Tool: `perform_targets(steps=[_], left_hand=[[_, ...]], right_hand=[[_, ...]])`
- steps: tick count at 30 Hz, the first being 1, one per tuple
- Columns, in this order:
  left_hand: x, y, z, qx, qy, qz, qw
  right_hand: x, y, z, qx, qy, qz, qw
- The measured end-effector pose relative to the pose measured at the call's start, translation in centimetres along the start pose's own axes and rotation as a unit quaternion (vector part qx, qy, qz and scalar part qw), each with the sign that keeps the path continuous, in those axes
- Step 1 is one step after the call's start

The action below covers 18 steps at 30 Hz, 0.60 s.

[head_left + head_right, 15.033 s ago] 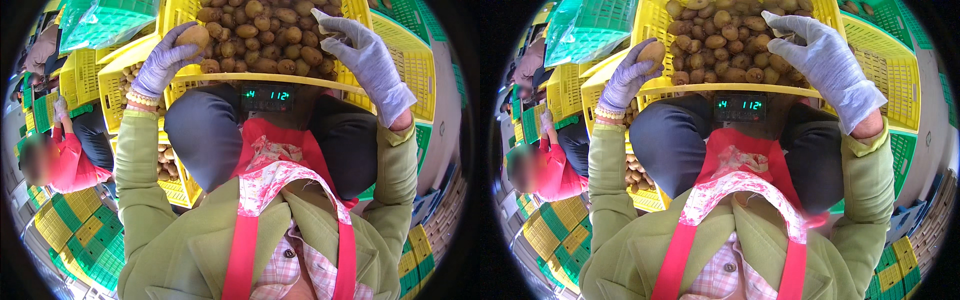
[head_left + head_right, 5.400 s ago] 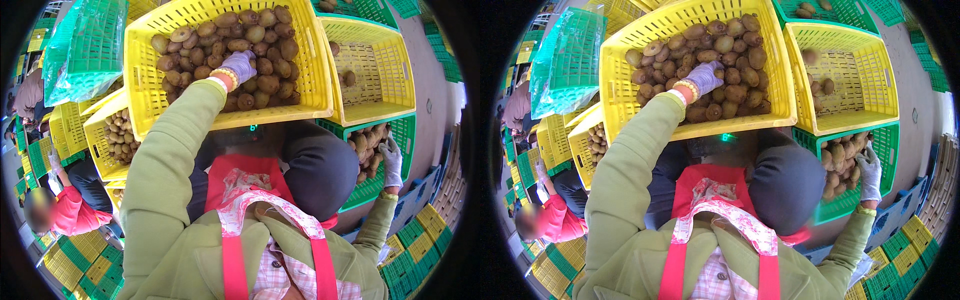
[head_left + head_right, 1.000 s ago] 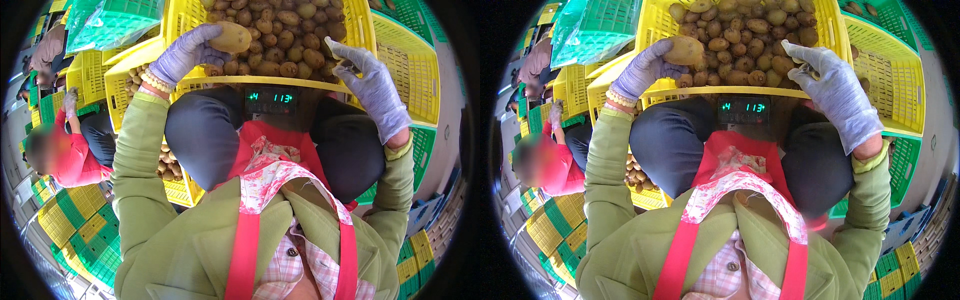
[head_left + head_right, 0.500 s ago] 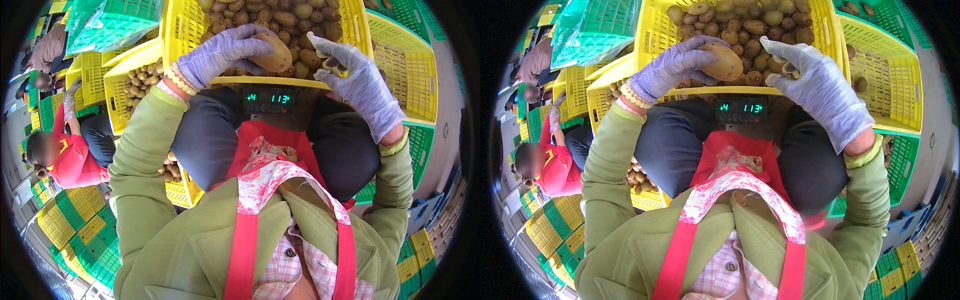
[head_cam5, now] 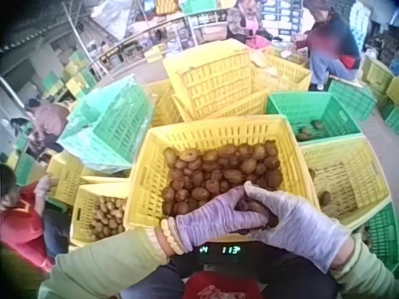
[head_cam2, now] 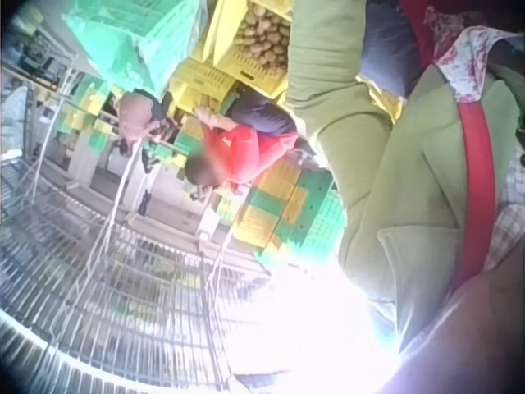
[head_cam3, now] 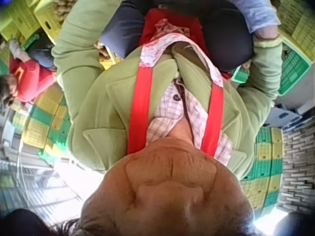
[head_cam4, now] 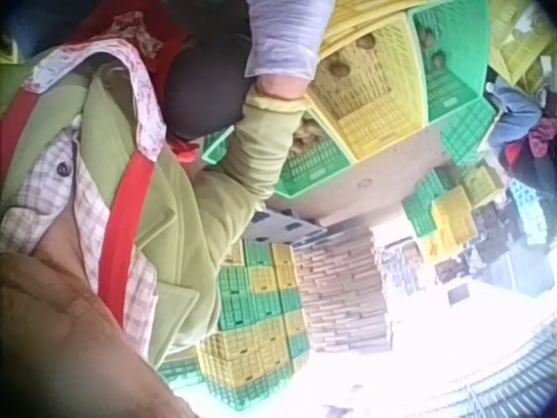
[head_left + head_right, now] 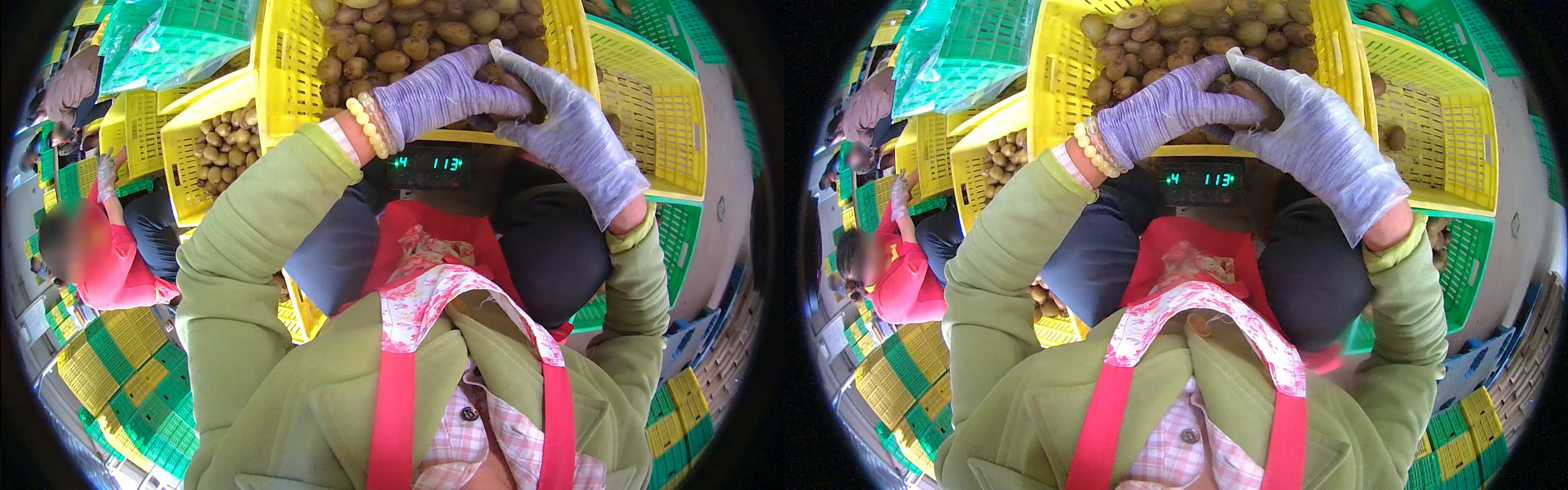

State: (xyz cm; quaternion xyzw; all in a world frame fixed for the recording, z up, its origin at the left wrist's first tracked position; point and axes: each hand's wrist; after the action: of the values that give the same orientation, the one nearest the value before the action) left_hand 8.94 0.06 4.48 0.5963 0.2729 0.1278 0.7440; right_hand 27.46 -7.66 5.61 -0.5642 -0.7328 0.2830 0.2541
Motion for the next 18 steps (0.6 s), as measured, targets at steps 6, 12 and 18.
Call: perform_targets(steps=[6, 12, 18], left_hand=[[0.2, -0.9, -0.3, -0.001, 0.001, 0.045, 0.999], [-0.9, -1.5, -2.7, -0.06, 0.056, -0.05, 0.995], [-1.1, -2.4, -4.0, -0.021, 0.066, -0.071, 0.995]], right_hand=[[-0.4, 1.0, -0.9, -0.057, 0.032, 0.0, 0.998], [-2.6, 4.7, -2.7, 0.005, 0.071, 0.166, 0.984], [-6.3, 8.0, -5.6, 0.09, 0.125, 0.247, 0.957]])
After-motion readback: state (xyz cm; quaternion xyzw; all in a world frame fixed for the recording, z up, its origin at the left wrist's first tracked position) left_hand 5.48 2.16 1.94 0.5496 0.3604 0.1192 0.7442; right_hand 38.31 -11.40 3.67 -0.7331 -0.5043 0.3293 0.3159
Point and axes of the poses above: each hand's wrist, its own x-axis towards the middle knuckle, its own z-axis out of the palm, y = z × x, and after that the axes turned 9 degrees about -x, right-handed
